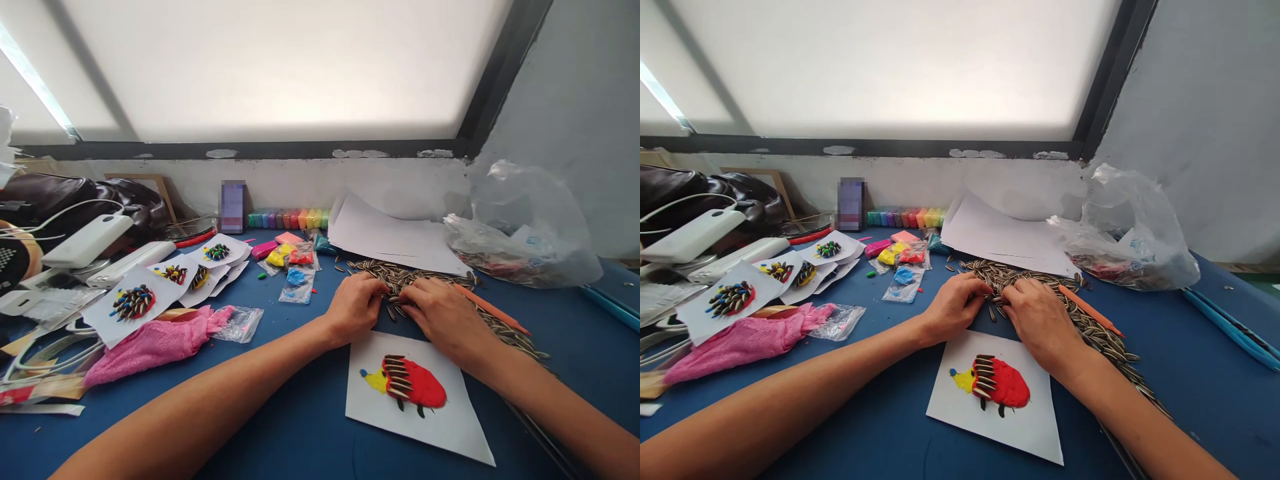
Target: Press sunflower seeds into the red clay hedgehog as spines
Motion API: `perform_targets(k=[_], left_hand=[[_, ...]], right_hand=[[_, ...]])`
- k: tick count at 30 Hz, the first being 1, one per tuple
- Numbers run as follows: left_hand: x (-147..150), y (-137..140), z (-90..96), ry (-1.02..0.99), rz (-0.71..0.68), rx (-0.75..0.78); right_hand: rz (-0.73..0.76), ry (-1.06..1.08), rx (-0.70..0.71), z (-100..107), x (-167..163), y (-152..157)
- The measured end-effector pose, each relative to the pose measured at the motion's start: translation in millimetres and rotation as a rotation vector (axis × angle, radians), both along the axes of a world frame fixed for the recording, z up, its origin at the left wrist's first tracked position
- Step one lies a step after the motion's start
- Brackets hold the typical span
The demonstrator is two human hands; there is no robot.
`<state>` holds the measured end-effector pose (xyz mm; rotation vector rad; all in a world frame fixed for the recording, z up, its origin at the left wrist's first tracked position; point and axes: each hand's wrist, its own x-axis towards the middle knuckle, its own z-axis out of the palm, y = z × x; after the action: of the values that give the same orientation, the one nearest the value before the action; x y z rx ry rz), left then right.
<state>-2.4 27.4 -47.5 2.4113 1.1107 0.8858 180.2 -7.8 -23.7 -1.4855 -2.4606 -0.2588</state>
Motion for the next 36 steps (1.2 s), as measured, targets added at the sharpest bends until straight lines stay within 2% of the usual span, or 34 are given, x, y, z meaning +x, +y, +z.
perform_targets(k=[4, 9, 20, 25, 27, 31, 36], left_hand=[[-0.3, -2.3, 0.2, 0.013, -0.024, 0.034], [-1.5, -5.3, 3.5, 0.113, -0.149, 0.073], [2.5, -1.1, 3.2, 0.083, -0.166, 0.001], [1.3, -7.0, 5.6, -0.141, -0.158, -0.062], [1.2, -11.2, 9.5, -0.304, -0.163, -0.146], [2.6, -22.0, 25.8, -0.650, -0.212, -0.333], [3.8, -32.5, 40.7, -0.711, -0.275, -0.346]], right_hand=[[-0.005, 0.035, -0.009, 7.0, 1.4, -0.7], [-0.046, 0.105, 0.018, 10.3, 5.7, 0.4], [-0.034, 0.242, -0.007, 15.4, -0.4, -11.3], [-0.111, 0.336, -0.009, 23.7, 6.1, -28.7], [-0.145, 0.421, -0.079, 28.3, 4.2, -35.3], [-0.152, 0.784, -0.310, 35.8, -9.5, -43.3], [-0.171, 1.174, -0.380, 42.0, -22.8, -47.5]])
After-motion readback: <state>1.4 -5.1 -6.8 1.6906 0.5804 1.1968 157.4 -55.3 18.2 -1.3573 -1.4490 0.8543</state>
